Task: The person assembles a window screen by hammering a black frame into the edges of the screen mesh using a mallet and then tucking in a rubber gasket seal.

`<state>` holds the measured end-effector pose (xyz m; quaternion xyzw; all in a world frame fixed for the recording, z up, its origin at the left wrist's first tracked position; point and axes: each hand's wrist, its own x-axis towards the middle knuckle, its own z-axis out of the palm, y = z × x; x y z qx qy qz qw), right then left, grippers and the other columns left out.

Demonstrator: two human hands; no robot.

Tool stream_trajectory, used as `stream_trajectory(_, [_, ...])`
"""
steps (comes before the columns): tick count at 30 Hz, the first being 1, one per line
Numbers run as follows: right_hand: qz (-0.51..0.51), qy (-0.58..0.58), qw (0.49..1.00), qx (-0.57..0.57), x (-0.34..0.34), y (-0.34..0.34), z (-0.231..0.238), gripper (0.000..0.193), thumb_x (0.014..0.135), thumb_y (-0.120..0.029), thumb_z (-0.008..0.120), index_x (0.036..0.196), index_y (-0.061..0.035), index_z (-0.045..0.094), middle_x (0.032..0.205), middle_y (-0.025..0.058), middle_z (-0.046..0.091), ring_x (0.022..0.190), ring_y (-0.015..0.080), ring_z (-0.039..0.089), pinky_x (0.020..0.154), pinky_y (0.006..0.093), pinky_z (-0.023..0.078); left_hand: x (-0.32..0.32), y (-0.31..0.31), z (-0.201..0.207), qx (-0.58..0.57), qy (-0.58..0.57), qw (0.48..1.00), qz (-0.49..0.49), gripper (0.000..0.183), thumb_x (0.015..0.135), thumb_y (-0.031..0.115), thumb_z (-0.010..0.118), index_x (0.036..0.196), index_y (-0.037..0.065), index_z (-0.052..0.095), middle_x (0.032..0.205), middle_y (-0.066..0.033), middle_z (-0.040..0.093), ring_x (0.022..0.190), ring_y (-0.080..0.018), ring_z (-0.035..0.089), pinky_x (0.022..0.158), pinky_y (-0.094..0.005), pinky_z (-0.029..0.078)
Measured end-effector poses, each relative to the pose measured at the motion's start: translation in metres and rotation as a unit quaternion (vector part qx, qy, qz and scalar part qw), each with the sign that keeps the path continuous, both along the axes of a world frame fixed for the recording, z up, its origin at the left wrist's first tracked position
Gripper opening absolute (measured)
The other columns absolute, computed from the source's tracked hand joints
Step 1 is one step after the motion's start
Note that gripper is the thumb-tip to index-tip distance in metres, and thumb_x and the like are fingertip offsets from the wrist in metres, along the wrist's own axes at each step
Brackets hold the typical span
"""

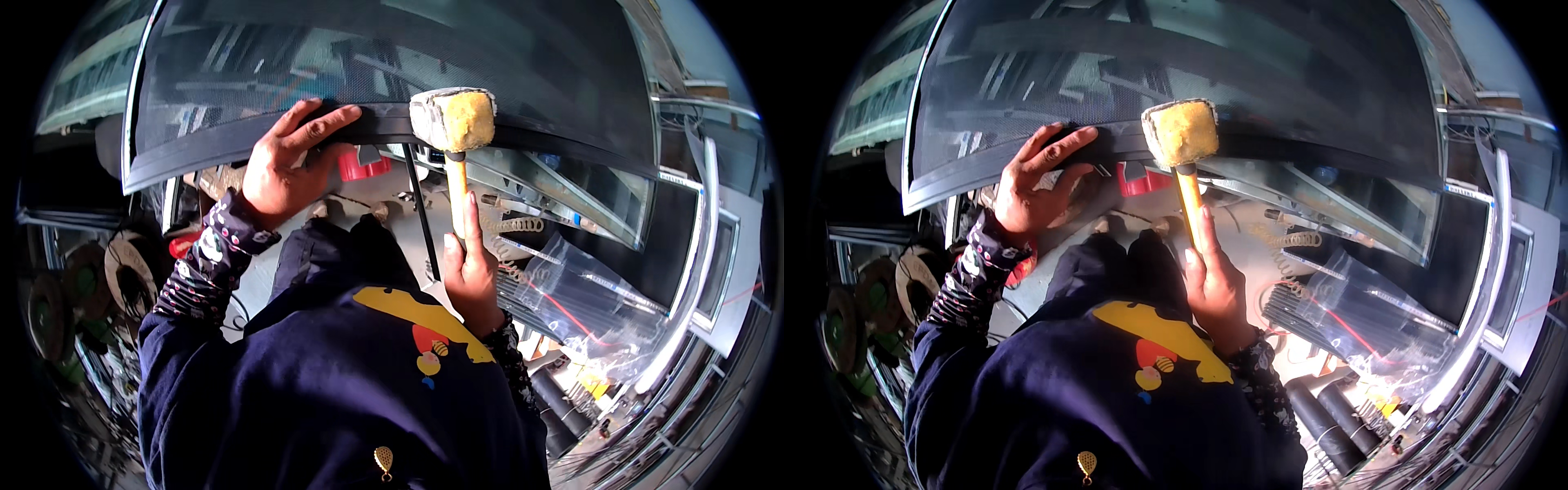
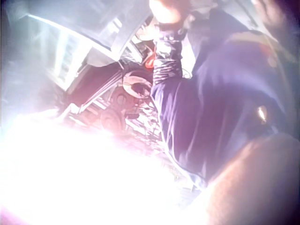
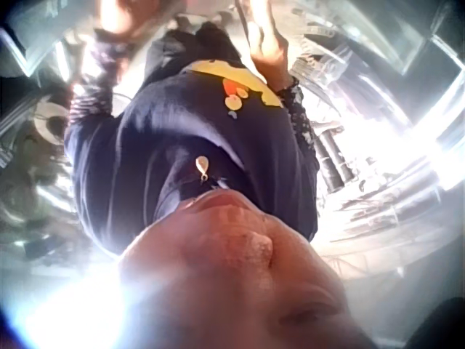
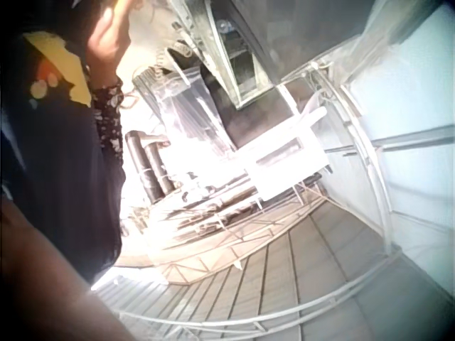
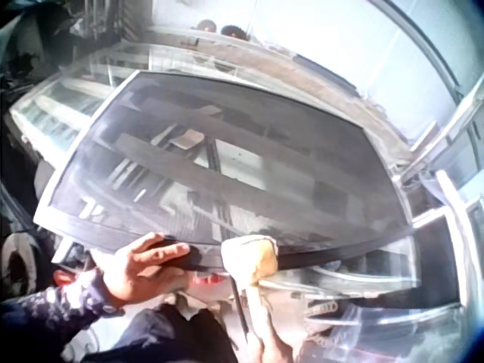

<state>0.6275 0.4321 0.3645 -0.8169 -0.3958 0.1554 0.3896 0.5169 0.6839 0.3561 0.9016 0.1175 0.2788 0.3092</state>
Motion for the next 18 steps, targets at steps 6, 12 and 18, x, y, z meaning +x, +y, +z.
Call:
stream_trajectory(6, [-0.046, -0.011, 0.999, 0.024, 0.0, 0.009, 0.047, 0.06, 0.098, -0.011, 0.043, 0.151, -0.0128, 0.016, 0.074, 0.0007, 0.057, 0.052, 0.0056, 0.04, 0.05, 0.0205, 0.04, 0.037, -0.009, -0.022, 0.021, -0.108, 0.992, -0.056, 0.043, 0.077, 0.0, 0.07, 0.118, 0.01, 0.062, 0.118, -0.0058, 0.063, 0.106, -0.0342, 0.059, 0.08, -0.0367, 0.056])
stream_trajectory(12, [-0.142, 0.03, 0.971, 0.192, -0.006, 0.004, 0.035, 0.055, 0.092, -0.04, 0.052, 0.127, 0.0013, 0.044, 0.097, 0.0181, 0.053, 0.082, 0.0292, 0.054, 0.069, 0.0378, 0.048, 0.043, -0.013, -0.016, -0.034, -0.094, 0.994, -0.049, 0.044, 0.077, 0.001, 0.07, 0.119, 0.012, 0.062, 0.118, -0.0037, 0.063, 0.105, -0.0344, 0.06, 0.084, -0.0371, 0.054])
stream_trajectory(18, [-0.115, -0.082, 0.989, -0.034, -0.027, 0.02, 0.002, 0.056, 0.092, -0.006, 0.046, 0.146, -0.0047, 0.03, 0.089, 0.0218, 0.065, 0.06, 0.0252, 0.062, 0.059, 0.0341, 0.05, 0.04, -0.016, -0.024, -0.019, -0.105, 0.993, -0.041, 0.044, 0.077, 0.003, 0.071, 0.119, 0.01, 0.062, 0.12, -0.0034, 0.063, 0.106, -0.0336, 0.059, 0.085, -0.037, 0.054])
